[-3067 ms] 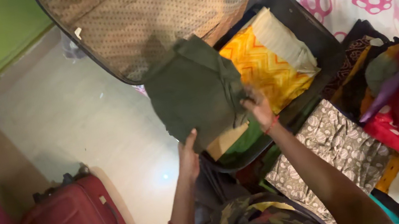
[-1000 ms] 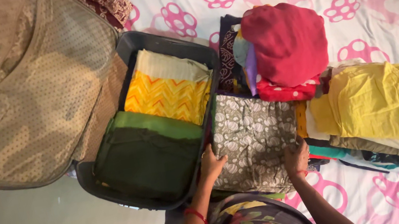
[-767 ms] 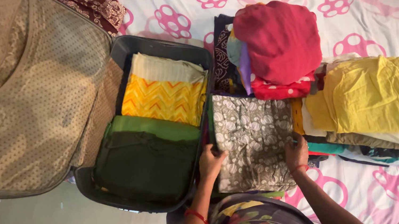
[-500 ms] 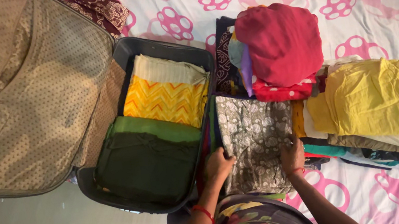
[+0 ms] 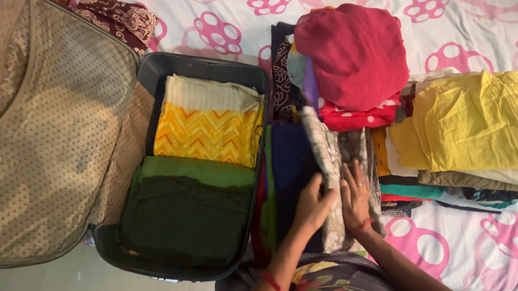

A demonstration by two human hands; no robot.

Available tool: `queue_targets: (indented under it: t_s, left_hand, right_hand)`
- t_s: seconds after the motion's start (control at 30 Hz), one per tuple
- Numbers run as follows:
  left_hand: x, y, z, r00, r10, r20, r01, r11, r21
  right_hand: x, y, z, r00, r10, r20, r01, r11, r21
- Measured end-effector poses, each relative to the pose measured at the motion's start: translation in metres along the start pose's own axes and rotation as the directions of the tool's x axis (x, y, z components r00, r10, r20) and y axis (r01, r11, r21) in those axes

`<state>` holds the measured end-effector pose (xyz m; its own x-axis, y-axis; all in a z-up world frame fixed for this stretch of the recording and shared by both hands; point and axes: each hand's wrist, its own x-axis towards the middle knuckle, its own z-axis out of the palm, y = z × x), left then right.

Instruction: The person packs a suitcase by placing several folded clothes, including a blue cloth, a yellow patterned garment, and a green garment, into the suitcase.

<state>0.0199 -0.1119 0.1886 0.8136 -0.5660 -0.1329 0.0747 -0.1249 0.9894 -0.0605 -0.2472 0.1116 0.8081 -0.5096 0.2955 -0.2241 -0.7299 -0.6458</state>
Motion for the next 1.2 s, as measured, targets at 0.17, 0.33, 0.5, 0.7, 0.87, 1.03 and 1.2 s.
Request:
queue_targets:
  t_s: [0.17,0.33,0.5,0.7,0.87,1.03,1.2]
  left_hand:
    - [0.005,0.005,-0.024,0.996,0.012,0.089,0.035,0.863,-0.505]
    - [-0.012,0.029,-0.059,0.986,0.07,0.15,0.025,0.833,-0.553]
    - [-0.037,0.063,-0.089,0.989,0.105,0.106,0.011,0.656,-0.754]
    - [-0.065,0.082,-0.137,0.989,0.062,-0.135,-0.146,0.587,-0.796]
    - [-0.096,0.025,-0.192,0.933,0.042,-0.358,-0.309,0.602,-0.736]
    - [-0.147,-0.028,-0.236,0.836,-0.125,-0.535,-0.289,0.728,-0.622]
    - [-0.178,-0.091,-0.243,0.7,-0.249,-0.669,-0.305,0.743,-0.595]
  right_hand:
    - [0.023,-0.047,-0.002,0.987,0.0,0.162,-0.095,0.813,0.574]
    - [0.034,-0.042,0.019,0.91,0.186,0.371,-0.413,0.504,0.759]
    - [0.025,-0.028,0.045,0.816,0.013,0.578,-0.563,0.246,0.789]
    - [0.031,-0.1,0.02,0.405,-0.3,0.863,-0.888,-0.354,0.294]
    - [0.079,-0.114,0.044,0.428,0.004,0.904,-0.879,0.233,0.415]
    - [0.125,-0.149,0.104,0.556,-0.123,0.822,-0.427,0.806,0.41]
    - [0.136,-0.192,0.196,0.519,-0.373,0.769,0.274,0.925,0.263]
